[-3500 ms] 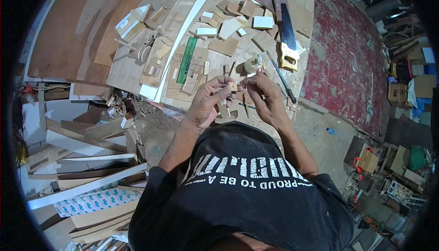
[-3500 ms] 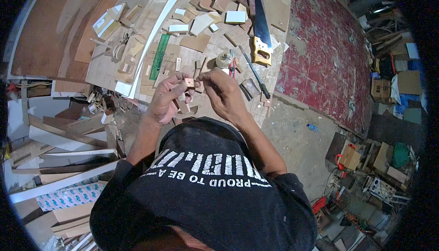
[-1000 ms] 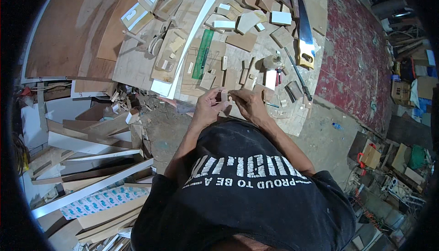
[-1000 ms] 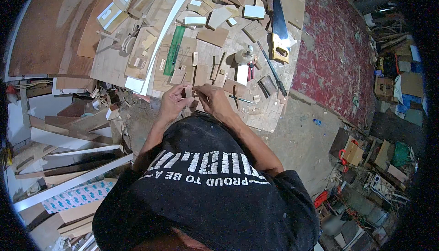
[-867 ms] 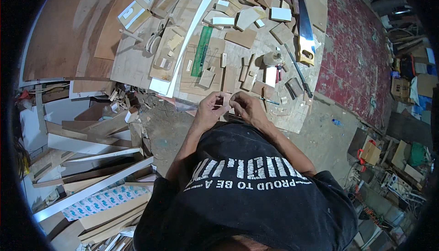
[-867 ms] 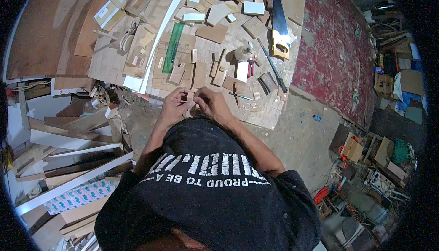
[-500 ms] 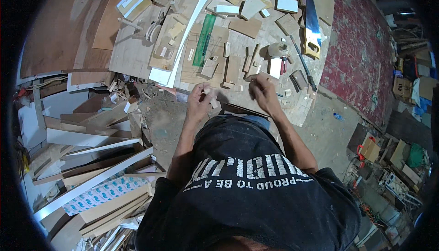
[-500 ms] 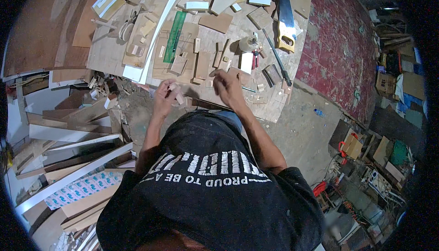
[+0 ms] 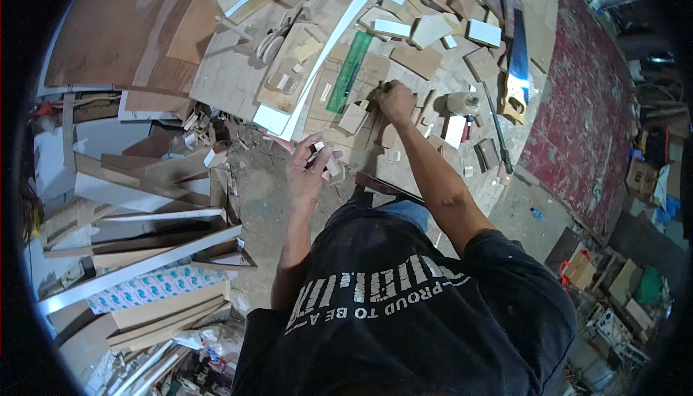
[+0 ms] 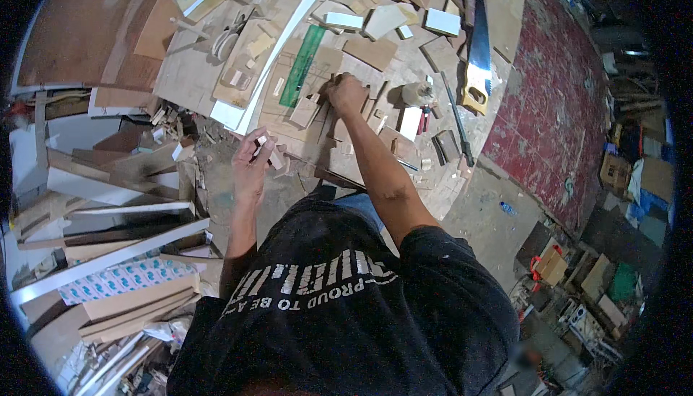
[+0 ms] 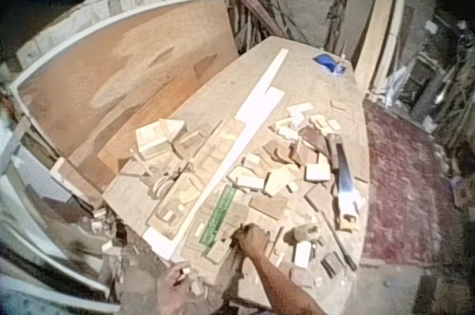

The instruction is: The recorder is assembling and gluing small pieces of wood in a workshop environment.

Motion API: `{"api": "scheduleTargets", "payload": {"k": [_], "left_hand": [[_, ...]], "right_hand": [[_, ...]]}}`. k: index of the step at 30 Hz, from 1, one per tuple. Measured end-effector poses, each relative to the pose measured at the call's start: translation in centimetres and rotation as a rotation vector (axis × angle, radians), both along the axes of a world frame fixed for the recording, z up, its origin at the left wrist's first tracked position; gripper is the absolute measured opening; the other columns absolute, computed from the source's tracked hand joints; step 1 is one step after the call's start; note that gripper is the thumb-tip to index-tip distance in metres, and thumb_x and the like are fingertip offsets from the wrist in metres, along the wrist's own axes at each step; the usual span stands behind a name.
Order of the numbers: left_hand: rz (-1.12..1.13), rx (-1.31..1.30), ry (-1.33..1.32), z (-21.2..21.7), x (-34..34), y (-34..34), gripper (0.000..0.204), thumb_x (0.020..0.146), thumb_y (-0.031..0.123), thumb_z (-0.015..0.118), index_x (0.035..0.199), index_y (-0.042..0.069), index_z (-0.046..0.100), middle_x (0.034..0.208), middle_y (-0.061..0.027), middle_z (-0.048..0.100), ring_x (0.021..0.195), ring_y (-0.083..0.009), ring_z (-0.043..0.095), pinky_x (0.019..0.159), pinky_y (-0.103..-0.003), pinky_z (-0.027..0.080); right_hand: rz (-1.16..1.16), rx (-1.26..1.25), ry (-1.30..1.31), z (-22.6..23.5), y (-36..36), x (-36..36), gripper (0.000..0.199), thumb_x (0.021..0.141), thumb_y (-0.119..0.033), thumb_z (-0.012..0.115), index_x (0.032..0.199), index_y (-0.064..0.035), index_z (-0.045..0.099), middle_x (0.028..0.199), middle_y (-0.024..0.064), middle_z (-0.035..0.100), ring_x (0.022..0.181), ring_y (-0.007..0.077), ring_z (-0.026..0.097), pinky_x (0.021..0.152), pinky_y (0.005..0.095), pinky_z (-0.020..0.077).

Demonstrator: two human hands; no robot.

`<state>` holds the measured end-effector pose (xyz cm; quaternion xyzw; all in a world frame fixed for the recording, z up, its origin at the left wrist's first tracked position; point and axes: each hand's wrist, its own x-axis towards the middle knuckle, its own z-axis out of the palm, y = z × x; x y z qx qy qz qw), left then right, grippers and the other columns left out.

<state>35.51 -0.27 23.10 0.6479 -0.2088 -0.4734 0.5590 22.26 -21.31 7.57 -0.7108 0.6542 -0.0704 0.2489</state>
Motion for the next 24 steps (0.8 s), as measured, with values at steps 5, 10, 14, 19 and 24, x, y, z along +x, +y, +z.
{"api": "scheduleTargets", "payload": {"k": [5, 10, 14, 19, 24], "left_hand": [[0.123, -0.008, 0.25, 0.0, -0.1, 0.2, 0.037, 0.09, 0.003, 0.066, 0.125, 0.002, 0.055, 0.102, -0.0084, 0.067, 0.095, -0.0185, 0.068, 0.08, -0.028, 0.053], [-0.036, -0.11, 0.108, 0.7, -1.6, -3.7, 0.039, 0.088, 0.004, 0.068, 0.125, -0.001, 0.055, 0.105, -0.0105, 0.068, 0.097, -0.0189, 0.067, 0.082, -0.029, 0.055], [-0.158, -0.193, 0.023, 2.8, -4.9, -6.7, 0.042, 0.085, -0.001, 0.071, 0.125, -0.003, 0.058, 0.108, -0.0098, 0.068, 0.095, -0.0146, 0.065, 0.086, -0.027, 0.051], [-0.342, -0.313, 0.13, 4.9, -8.5, -8.4, 0.044, 0.085, 0.0, 0.071, 0.128, -0.002, 0.057, 0.102, -0.0063, 0.068, 0.088, -0.0103, 0.063, 0.08, -0.024, 0.052], [-0.392, -0.362, 0.17, 6.1, -11.8, -9.0, 0.043, 0.087, 0.004, 0.069, 0.128, -0.001, 0.057, 0.101, -0.0058, 0.068, 0.087, -0.01, 0.063, 0.077, -0.024, 0.053]], "right_hand": [[-0.191, 0.263, -0.998, 5.8, 0.7, -1.9, 0.018, 0.087, -0.012, 0.064, 0.095, 0.0014, 0.073, 0.083, 0.0037, 0.07, 0.084, 0.0099, 0.061, 0.074, 0.0232, 0.0445], [-0.013, 0.381, -1.093, 15.4, 4.4, -5.9, 0.018, 0.086, -0.016, 0.072, 0.092, 0.0012, 0.072, 0.078, -0.0006, 0.066, 0.073, 0.007, 0.055, 0.068, 0.0228, 0.0423], [-0.031, 0.184, -0.964, 19.7, 7.6, -8.1, 0.027, 0.087, -0.019, 0.073, 0.099, 0.0048, 0.071, 0.08, 0.0027, 0.069, 0.074, 0.0066, 0.057, 0.063, 0.0234, 0.0457], [-0.069, 0.078, -1.016, 22.4, 8.7, -11.7, 0.03, 0.092, -0.023, 0.067, 0.105, 0.0033, 0.07, 0.084, 0.0052, 0.07, 0.07, 0.0096, 0.057, 0.063, 0.0252, 0.0466], [0.007, -0.054, -0.99, 24.2, 8.9, -15.3, 0.026, 0.091, -0.018, 0.066, 0.106, 0.0029, 0.07, 0.084, 0.0057, 0.07, 0.074, 0.0109, 0.06, 0.067, 0.0265, 0.0486]]}}
